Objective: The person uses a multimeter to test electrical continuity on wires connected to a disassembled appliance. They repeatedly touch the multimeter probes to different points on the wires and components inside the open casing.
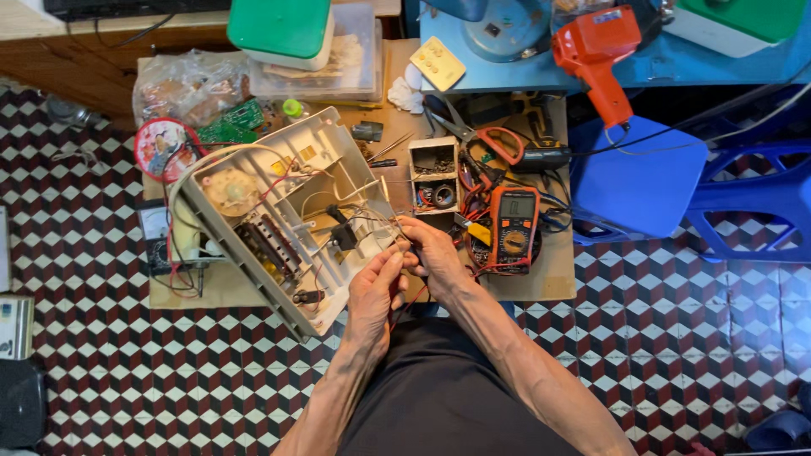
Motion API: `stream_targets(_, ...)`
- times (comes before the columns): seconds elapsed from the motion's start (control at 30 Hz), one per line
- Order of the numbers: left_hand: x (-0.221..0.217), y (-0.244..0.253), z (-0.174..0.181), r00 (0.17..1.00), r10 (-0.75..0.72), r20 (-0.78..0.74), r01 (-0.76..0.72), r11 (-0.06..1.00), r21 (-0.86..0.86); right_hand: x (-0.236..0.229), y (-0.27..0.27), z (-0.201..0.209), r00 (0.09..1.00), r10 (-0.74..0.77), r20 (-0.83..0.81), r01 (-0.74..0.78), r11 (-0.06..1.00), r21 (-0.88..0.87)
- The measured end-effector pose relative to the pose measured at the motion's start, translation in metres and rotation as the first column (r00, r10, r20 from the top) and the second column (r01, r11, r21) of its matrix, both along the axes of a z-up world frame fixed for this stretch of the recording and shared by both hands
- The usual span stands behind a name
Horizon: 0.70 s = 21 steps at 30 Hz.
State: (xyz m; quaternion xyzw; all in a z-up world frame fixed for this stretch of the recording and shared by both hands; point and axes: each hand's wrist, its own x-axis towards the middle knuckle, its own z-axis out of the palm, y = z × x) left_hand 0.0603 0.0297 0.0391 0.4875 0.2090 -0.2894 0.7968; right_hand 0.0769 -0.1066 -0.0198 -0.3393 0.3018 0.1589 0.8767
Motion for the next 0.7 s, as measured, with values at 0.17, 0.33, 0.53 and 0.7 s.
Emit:
stream_targets(0.17,0.000,0.001,0.001,1.000,-0.021,0.015,0.021,0.999,-0.026,0.002,0.002,-0.005,1.000,-0.006,-0.015,0.006,1.000,0.018)
stream_targets(0.33,0.002,0.000,0.005,1.000,-0.001,-0.011,0.000,0.998,-0.069,0.002,0.002,-0.004,1.000,0.010,0.005,-0.010,1.000,0.027)
stream_targets(0.53,0.002,0.000,0.006,1.000,-0.001,-0.020,-0.001,0.997,-0.082,0.003,0.002,-0.003,1.000,0.016,-0.017,-0.016,1.000,0.024)
stream_targets(0.7,0.004,0.000,0.006,0.999,-0.004,-0.036,0.001,0.995,-0.100,0.001,0.001,-0.012,1.000,0.003,-0.004,-0.002,0.999,0.042)
